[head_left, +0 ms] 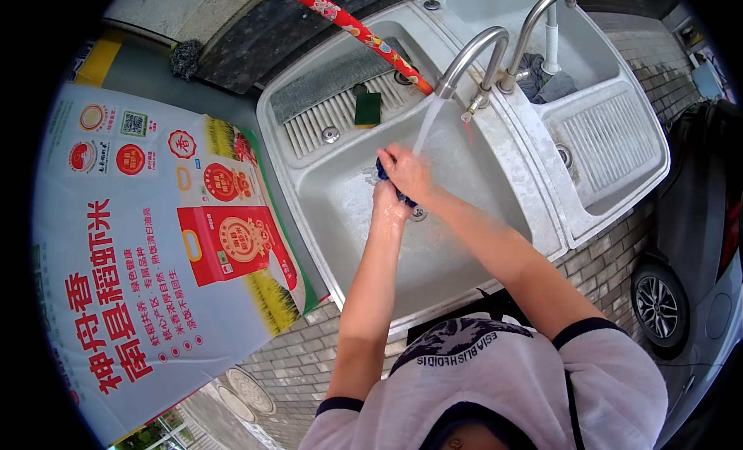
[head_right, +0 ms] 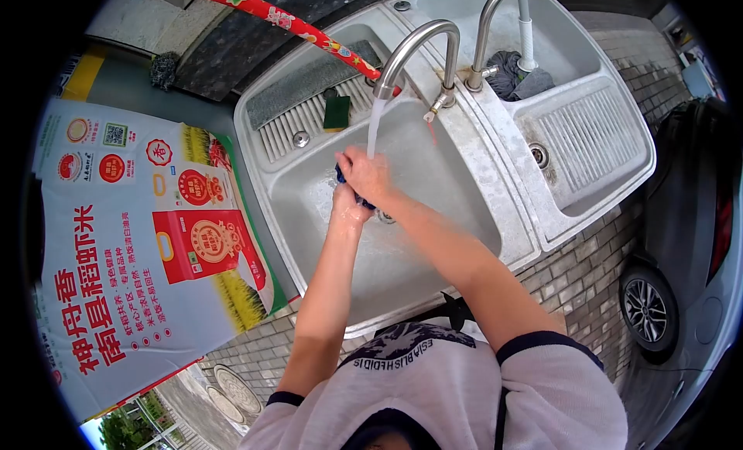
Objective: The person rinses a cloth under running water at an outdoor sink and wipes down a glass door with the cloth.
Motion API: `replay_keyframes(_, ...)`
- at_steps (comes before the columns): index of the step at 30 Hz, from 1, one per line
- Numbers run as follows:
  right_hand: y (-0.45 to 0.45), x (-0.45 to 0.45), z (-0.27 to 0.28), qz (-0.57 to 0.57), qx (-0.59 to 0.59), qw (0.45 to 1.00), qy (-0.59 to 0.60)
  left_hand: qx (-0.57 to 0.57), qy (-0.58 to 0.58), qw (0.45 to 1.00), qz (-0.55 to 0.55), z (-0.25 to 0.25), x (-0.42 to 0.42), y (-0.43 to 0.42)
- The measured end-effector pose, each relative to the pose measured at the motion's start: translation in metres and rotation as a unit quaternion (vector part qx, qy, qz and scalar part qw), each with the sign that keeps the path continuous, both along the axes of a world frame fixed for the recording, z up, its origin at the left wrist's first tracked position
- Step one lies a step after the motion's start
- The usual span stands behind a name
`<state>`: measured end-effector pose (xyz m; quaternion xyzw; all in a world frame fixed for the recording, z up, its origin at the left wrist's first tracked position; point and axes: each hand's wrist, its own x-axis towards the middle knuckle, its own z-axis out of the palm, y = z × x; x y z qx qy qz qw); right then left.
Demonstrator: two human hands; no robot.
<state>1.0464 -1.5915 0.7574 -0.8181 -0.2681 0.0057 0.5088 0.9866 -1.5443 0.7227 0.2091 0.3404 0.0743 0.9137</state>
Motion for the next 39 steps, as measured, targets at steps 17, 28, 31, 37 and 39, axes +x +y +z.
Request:
replay_keyframes(17,-0.034,-0.055,0.035,0.213,0.046,0.976,0.026,-0.049,-0.14,0.988,-0.041,-0.006,-0.003,0.004)
replay_keyframes(28,-0.019,0.017,0.013,0.024,-0.001,0.993,0.116,0.0,0.04,0.999,-0.026,0.031,0.007,-0.009)
replay_keyframes(31,-0.028,-0.052,0.034,0.134,0.064,0.989,0.015,-0.023,-0.045,0.999,0.007,0.038,0.001,0.0)
replay_keyframes(37,-0.012,-0.009,0.02,0.124,-0.082,0.988,-0.053,-0.034,-0.089,0.995,0.031,0.014,-0.001,-0.009)
replay_keyframes(39,0.003,0.024,0.004,0.022,-0.048,0.997,0.052,0.04,0.094,0.995,0.015,0.038,0.006,-0.018)
